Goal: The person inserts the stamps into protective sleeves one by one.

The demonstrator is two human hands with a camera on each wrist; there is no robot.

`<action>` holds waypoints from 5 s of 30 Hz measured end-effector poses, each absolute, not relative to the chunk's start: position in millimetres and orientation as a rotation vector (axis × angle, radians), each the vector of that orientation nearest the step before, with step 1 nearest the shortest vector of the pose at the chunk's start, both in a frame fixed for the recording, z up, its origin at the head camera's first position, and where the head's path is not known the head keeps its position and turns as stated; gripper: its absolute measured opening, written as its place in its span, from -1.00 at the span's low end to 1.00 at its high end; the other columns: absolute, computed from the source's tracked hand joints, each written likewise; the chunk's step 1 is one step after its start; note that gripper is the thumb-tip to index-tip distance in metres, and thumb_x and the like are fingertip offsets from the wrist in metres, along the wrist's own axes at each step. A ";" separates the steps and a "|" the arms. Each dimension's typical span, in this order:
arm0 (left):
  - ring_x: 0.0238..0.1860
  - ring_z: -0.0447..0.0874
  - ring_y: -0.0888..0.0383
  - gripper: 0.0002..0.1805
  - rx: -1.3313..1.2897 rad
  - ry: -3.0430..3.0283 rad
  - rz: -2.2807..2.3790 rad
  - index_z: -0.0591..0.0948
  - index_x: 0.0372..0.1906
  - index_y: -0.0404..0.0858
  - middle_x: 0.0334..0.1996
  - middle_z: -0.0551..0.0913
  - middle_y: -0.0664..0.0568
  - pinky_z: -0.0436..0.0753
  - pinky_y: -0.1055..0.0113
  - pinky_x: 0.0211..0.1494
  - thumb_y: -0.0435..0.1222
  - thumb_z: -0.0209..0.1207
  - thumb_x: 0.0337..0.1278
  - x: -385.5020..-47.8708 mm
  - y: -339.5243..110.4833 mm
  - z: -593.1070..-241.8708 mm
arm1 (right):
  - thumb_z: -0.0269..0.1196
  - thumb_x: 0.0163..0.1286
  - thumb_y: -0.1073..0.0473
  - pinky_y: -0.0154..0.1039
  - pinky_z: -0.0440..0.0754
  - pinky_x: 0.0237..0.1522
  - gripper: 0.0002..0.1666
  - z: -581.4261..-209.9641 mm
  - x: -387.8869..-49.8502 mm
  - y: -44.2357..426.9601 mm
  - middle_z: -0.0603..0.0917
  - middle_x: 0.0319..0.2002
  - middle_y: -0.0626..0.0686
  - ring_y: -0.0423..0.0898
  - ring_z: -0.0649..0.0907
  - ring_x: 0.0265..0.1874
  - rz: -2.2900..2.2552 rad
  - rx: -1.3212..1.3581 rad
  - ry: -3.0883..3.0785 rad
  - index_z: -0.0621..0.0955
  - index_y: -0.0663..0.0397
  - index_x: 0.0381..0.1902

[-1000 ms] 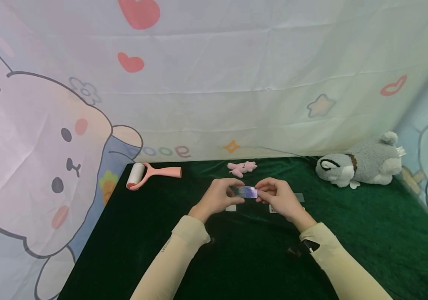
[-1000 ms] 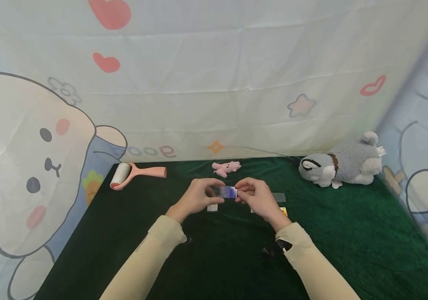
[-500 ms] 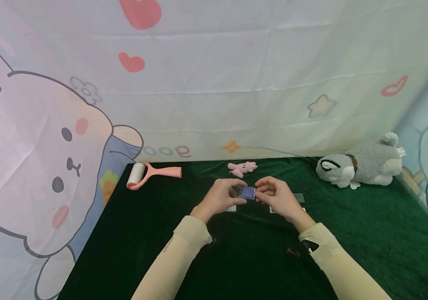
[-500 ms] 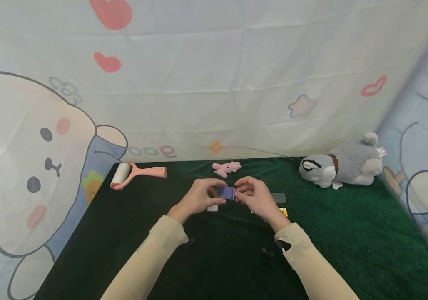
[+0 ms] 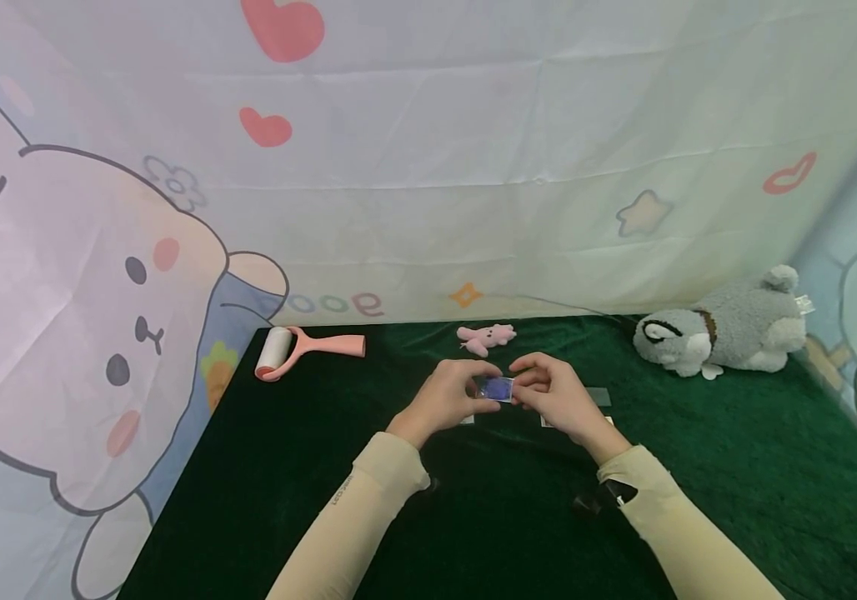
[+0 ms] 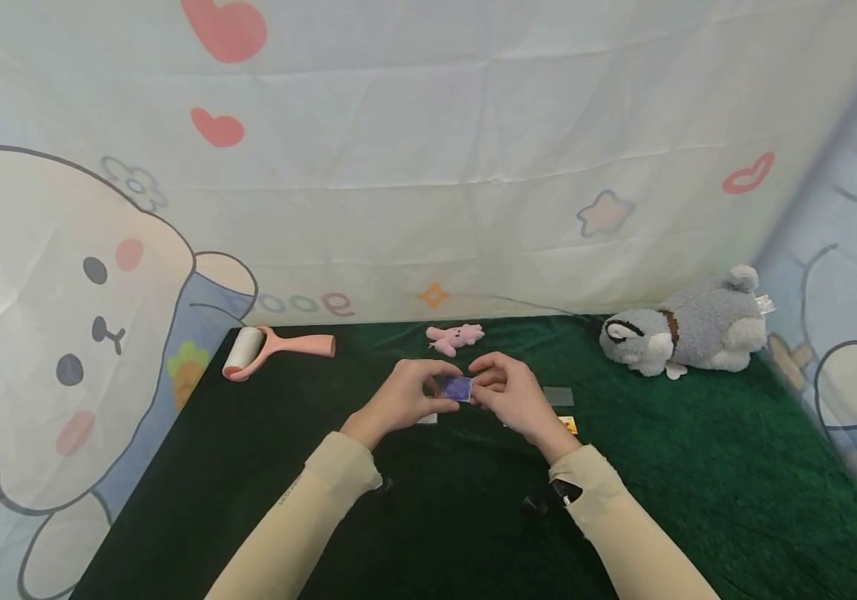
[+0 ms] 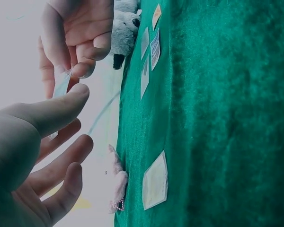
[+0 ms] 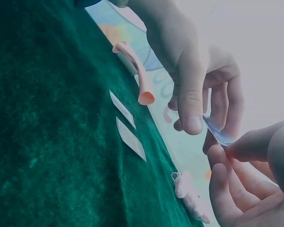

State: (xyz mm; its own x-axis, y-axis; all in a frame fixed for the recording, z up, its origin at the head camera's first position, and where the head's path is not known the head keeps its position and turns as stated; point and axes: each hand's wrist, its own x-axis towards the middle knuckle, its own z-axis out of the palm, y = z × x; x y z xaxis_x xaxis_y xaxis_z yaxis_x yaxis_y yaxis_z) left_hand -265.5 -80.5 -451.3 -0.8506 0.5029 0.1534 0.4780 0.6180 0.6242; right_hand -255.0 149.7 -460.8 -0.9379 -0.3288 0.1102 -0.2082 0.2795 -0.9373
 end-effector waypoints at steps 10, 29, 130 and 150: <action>-0.22 0.69 0.24 -0.59 0.873 2.707 1.212 0.73 0.20 -0.12 -0.01 0.74 0.09 0.69 0.41 -0.20 -0.13 0.43 0.31 -268.2 -80.8 -453.7 | 0.25 0.53 0.34 -0.25 0.73 -0.17 -0.58 -459.8 -256.2 149.8 0.78 -0.09 0.22 0.11 0.78 -0.20 -1.751 -0.510 2.415 0.50 0.35 0.28; -0.34 0.71 0.16 -0.78 0.733 2.648 1.382 0.77 0.03 -0.16 -0.22 0.76 0.10 0.72 0.35 -0.19 -0.20 0.36 0.40 -265.6 -80.0 -457.6 | 0.23 0.59 0.27 -0.23 0.75 -0.11 -0.59 -463.7 -254.0 152.1 0.77 -0.08 0.21 0.02 0.77 -0.19 -1.751 -0.520 2.384 0.49 0.34 0.28; -0.37 0.66 0.20 -0.79 0.392 2.993 0.807 0.79 -0.13 -0.18 -0.29 0.78 0.07 0.70 0.24 -0.20 -0.13 0.43 0.30 -266.0 -51.5 -471.2 | 0.26 0.58 0.20 0.13 0.73 -0.07 -0.70 -461.1 -254.5 172.2 0.73 0.00 0.38 0.09 0.76 -0.19 -1.735 -0.419 2.488 0.58 0.18 0.18; -0.32 0.62 0.24 -0.74 0.697 2.809 1.203 0.75 0.09 -0.19 -0.01 0.78 0.06 0.66 0.41 -0.20 -0.17 0.29 0.47 -268.3 -62.6 -475.9 | 0.24 0.60 0.16 -0.11 0.73 -0.20 -0.61 -472.5 -246.9 207.3 0.75 0.01 0.30 0.07 0.77 -0.12 -1.605 -0.359 2.539 0.55 0.30 0.23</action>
